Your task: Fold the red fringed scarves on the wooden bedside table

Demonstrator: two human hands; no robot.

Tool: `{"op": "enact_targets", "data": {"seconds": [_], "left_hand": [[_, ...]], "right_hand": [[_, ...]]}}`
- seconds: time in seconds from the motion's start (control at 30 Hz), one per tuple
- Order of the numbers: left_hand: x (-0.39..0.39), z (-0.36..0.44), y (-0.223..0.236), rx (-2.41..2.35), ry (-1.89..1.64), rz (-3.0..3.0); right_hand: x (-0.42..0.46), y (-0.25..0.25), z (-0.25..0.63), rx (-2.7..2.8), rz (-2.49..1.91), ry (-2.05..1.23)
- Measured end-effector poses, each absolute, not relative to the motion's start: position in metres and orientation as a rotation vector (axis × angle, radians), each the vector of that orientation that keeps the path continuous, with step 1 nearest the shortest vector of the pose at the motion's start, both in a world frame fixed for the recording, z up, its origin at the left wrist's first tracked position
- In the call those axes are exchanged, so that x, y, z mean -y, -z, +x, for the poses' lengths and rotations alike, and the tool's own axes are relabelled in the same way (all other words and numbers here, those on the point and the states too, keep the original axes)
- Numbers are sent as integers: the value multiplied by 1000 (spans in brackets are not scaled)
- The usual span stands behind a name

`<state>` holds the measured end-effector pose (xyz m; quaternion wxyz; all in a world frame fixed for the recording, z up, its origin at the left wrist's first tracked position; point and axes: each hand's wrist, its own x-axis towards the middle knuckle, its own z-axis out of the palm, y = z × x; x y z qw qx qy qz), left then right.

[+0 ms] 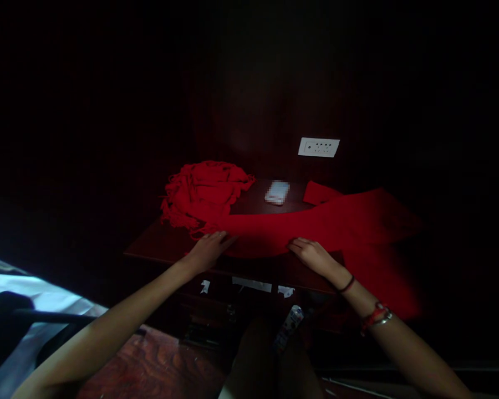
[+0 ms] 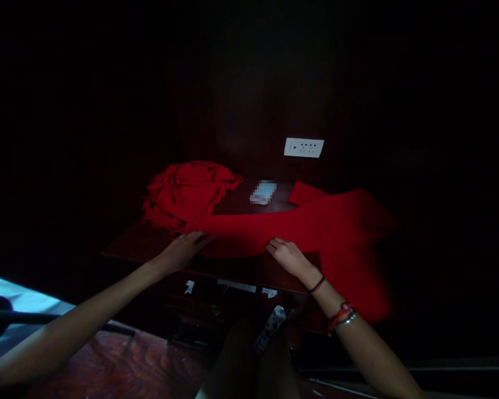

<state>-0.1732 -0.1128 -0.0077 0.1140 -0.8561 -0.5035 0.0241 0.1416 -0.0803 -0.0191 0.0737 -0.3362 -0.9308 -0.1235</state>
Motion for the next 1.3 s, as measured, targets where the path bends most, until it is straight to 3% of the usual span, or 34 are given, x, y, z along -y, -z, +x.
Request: {"op": "enact_targets", "data": {"seconds": [0.23,0.4,0.6,0.73,0.83,0.9,1.1,1.3], "left_hand": [[98,-175,-10,1581,257,-2406],[95,-185,-22,1576,212,-3026],[92,-175,4,1621,239,-2619],[83,-173,12,1644,684,-2624],[77,-170,5,1722,1125,-2613],[76,-167,1,1706,1236,-2599],[66,-152,11,1696,859,-2480],[45,-136,15,1620,703,-2397]], "right_hand": [[73,17,148,2700,-1200,170],[81,10,143,2744,-1059,75],[88,17,117,2747,-942,229],[85,27,110,2705,-942,332],[82,31,112,2641,-935,269],[80,33,114,2609,-920,214],[76,38,115,2566,-910,120],[76,37,116,2509,-937,65]]}}
